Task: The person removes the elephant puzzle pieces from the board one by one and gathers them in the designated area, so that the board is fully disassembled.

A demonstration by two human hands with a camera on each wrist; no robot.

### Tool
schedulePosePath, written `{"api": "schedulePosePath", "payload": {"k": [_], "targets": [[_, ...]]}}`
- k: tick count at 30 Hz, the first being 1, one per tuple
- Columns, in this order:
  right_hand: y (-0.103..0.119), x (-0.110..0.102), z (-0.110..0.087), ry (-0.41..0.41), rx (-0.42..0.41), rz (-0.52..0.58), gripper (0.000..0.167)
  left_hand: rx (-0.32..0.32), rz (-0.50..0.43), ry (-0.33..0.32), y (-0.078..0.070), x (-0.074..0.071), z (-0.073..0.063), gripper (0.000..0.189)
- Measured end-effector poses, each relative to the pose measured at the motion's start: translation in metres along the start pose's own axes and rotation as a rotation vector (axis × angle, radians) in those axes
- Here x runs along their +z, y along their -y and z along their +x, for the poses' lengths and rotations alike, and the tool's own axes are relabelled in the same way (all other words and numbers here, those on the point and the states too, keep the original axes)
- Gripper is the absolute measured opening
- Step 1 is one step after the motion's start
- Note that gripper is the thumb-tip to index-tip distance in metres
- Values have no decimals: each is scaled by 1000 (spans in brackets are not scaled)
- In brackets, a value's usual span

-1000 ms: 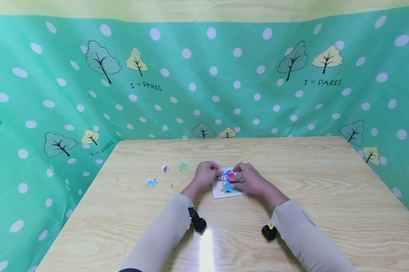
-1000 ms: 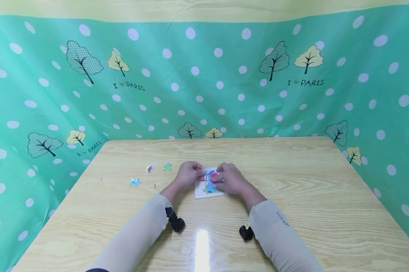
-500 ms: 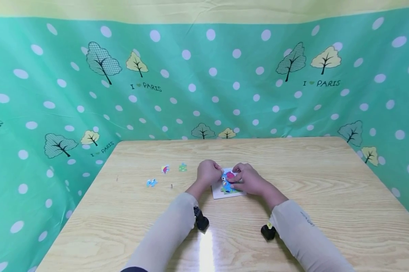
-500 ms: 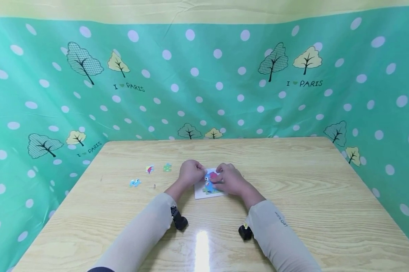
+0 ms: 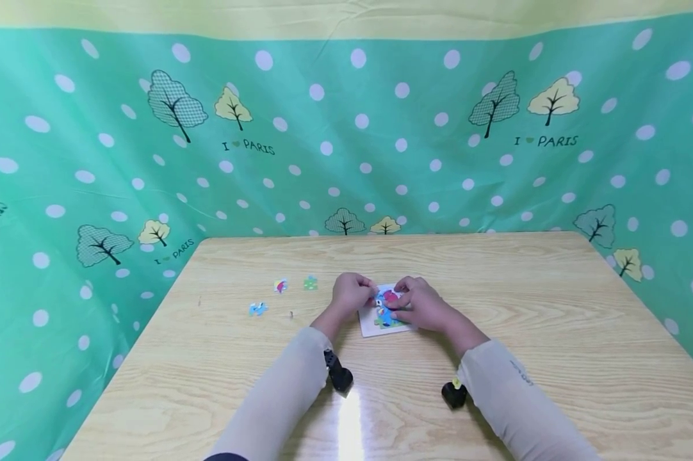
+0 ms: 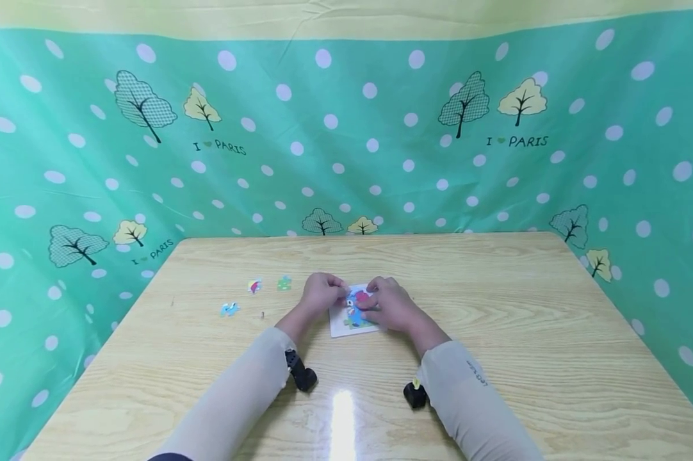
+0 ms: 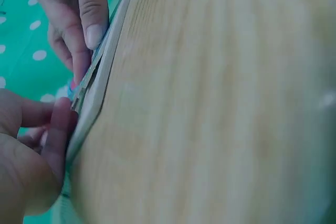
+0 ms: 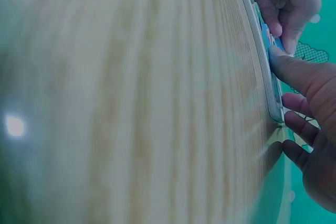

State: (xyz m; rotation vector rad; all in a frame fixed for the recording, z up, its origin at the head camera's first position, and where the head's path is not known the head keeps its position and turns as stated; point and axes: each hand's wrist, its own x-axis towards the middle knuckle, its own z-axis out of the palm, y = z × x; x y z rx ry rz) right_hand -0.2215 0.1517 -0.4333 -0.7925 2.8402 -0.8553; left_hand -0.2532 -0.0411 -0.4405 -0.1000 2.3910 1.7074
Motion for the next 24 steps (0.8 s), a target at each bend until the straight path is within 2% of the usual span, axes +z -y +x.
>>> {"api": "schedulePosePath", "payload": {"k": [3,5,10,13,18,24], "targets": [[2,0,0,9,18,-2,25,36,-74,74,8,-5,0,5],[2,0,1,20,27,-5,26,40,-163,117,11,-8,1,10],[1,-2,3,35,23,-40,26,53,-293,143,0,-14,4,18],[0,-1,3,44,21,-51,27,74,-277,129,-4,-16,4,17],[1,0,2,39,3,-44,26,55,-282,93,1,-22,1,16],[2,0,3,31,30,-25,25,78,-275,103,6,-32,-4,21]]}}
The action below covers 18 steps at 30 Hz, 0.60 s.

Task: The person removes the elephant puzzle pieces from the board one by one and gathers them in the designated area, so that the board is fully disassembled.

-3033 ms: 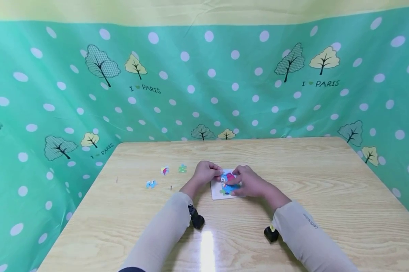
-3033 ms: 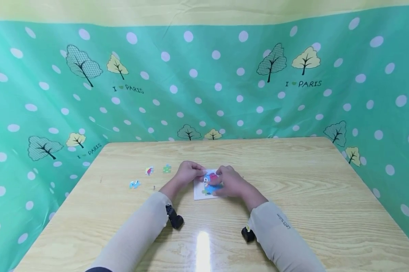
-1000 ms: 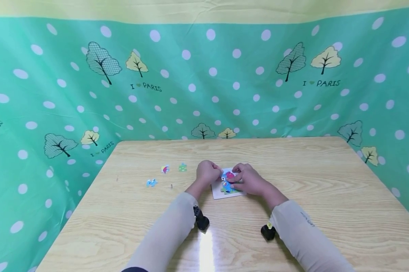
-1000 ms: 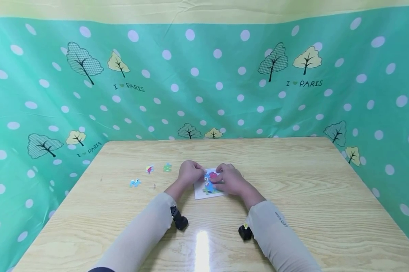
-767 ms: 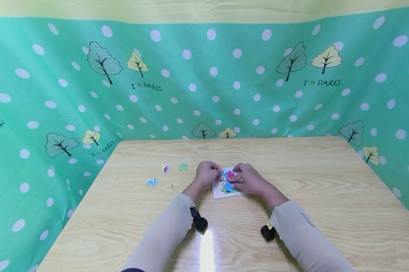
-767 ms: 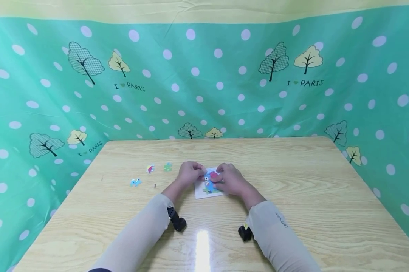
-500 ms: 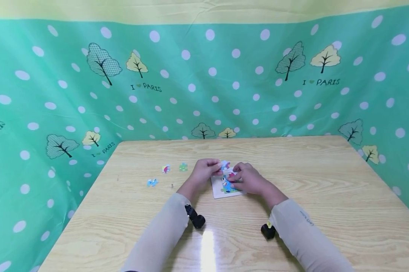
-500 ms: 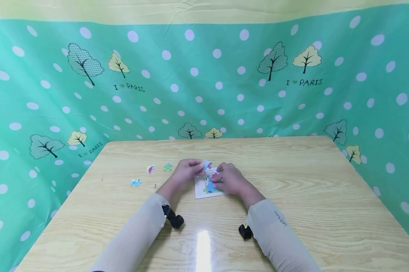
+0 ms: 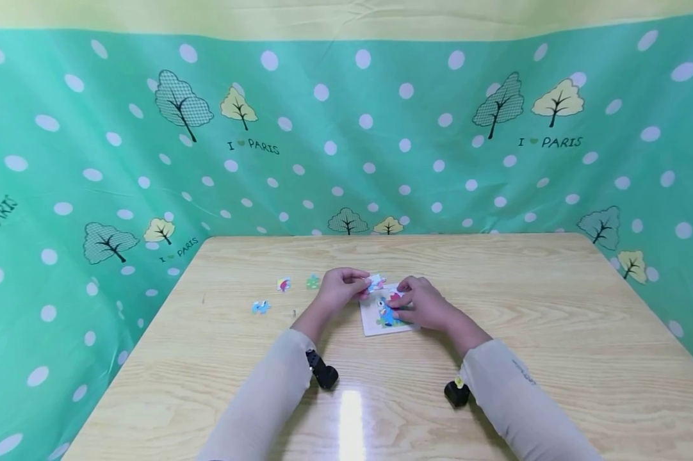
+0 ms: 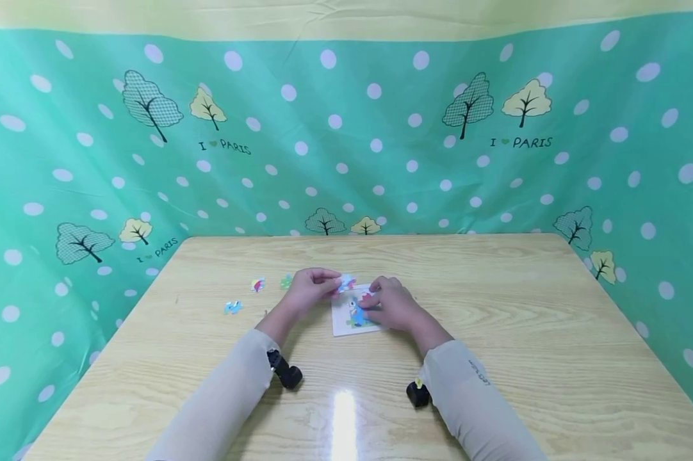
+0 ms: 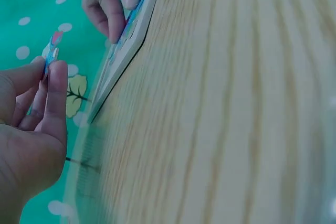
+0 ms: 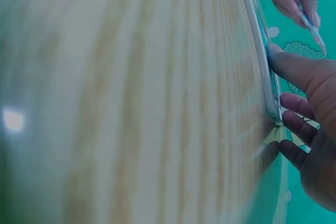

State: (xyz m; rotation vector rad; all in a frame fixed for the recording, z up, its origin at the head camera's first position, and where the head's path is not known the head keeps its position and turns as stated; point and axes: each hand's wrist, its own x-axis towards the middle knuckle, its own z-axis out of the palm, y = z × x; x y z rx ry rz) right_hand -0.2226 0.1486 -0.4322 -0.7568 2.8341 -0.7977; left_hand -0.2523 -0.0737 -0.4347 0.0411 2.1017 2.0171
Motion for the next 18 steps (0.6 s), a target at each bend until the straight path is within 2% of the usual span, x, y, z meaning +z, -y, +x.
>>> {"api": "schedulePosePath", "payload": {"k": [9,18], "targets": [[1,-5,-2,36,29,37,29,44,80,20,4,-23,-10,18],[-2,-6,-3,45,9,49,35,67,106,52,2,-48,-32,21]]}}
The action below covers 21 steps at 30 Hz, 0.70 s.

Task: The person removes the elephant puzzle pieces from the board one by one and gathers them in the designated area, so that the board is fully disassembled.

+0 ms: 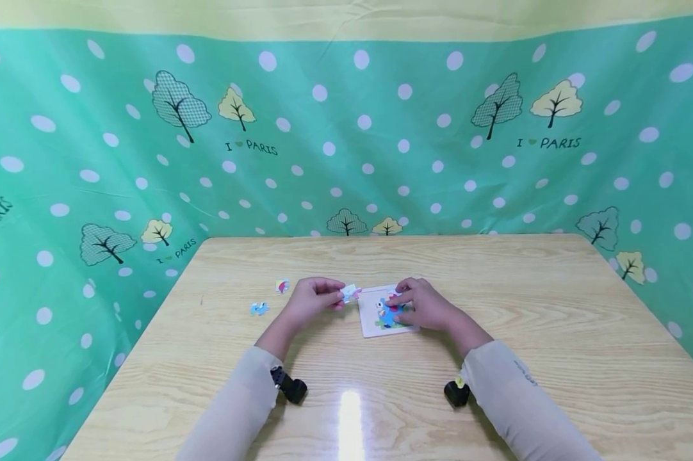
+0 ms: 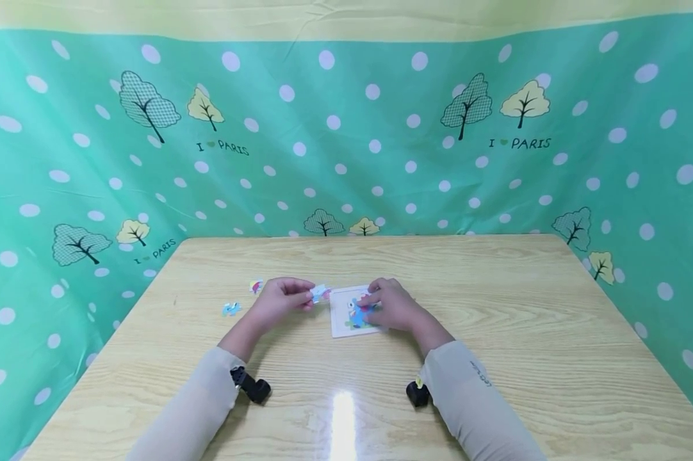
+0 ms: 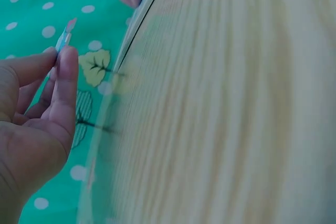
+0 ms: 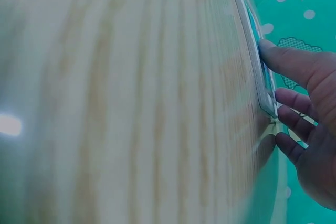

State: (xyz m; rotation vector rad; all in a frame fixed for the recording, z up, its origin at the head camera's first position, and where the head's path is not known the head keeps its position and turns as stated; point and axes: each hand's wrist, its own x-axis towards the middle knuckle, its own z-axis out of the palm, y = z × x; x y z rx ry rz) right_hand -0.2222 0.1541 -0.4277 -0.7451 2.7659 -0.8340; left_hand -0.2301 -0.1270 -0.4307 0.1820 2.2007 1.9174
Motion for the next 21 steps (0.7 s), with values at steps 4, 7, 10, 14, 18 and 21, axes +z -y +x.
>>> {"api": "schedulePosePath", "payload": {"k": [4,7,10,14,18,21], "targets": [[-2,1,0,-2,-6,10,36,4,-2,3,-1,-15,-10,26],[-4,1,-1,-2,-9,11,37,-1,-13,-9,-2,-26,-16,29],[-5,2,-1,-4,-4,11,37,8,-5,-23,-2,-38,-22,30],[-5,3,-1,-5,8,30,36,19,40,-42,1,-54,-27,32],[-3,4,-1,-7,10,41,36,8,96,-62,5,-70,-32,33],[-2,3,-2,-7,12,42,36,-6,102,-64,6,-80,-35,34]]}}
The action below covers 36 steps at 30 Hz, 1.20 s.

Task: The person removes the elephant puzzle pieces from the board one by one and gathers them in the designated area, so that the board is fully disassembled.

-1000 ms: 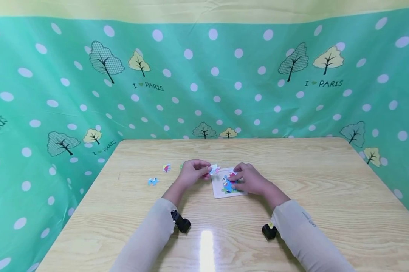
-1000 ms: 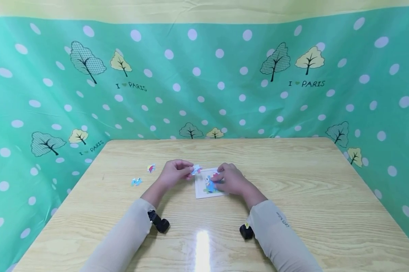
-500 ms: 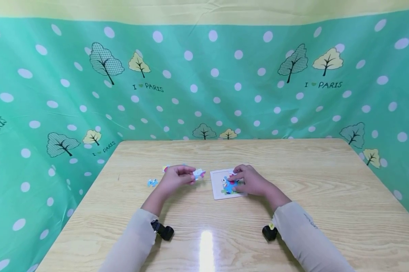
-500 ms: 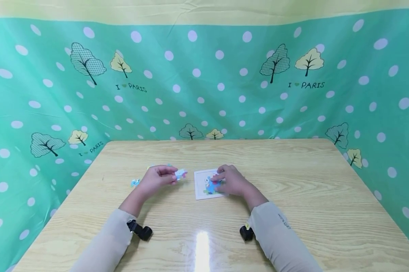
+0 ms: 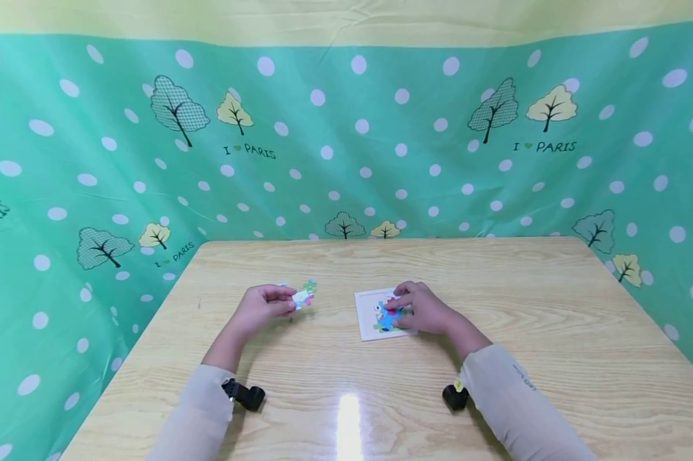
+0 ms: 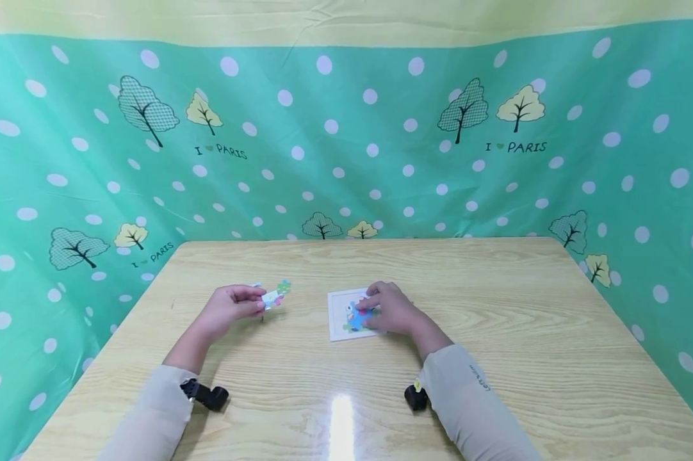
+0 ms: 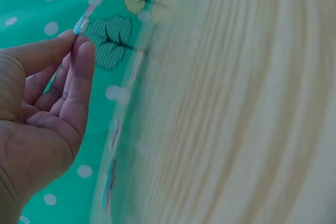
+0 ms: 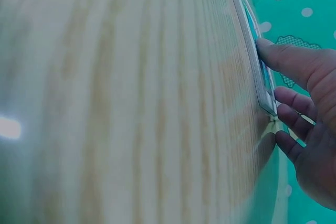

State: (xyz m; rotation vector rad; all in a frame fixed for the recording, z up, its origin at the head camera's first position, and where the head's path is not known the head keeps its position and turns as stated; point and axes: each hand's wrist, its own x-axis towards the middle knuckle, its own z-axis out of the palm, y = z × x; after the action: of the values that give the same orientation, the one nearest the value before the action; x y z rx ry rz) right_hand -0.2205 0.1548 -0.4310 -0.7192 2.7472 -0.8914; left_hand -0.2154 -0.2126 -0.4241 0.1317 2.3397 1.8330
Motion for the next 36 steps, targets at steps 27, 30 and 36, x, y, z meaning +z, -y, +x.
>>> {"api": "schedulePosePath", "payload": {"k": [27,30,36], "targets": [[-2,3,-1,-7,17,41,36,52,582,-41,14,-34,3,17],[-3,4,-1,-9,15,47,36,65,570,-50,12,-34,4,18],[-6,3,0,-16,29,63,36,64,498,-50,3,-29,8,20]]}}
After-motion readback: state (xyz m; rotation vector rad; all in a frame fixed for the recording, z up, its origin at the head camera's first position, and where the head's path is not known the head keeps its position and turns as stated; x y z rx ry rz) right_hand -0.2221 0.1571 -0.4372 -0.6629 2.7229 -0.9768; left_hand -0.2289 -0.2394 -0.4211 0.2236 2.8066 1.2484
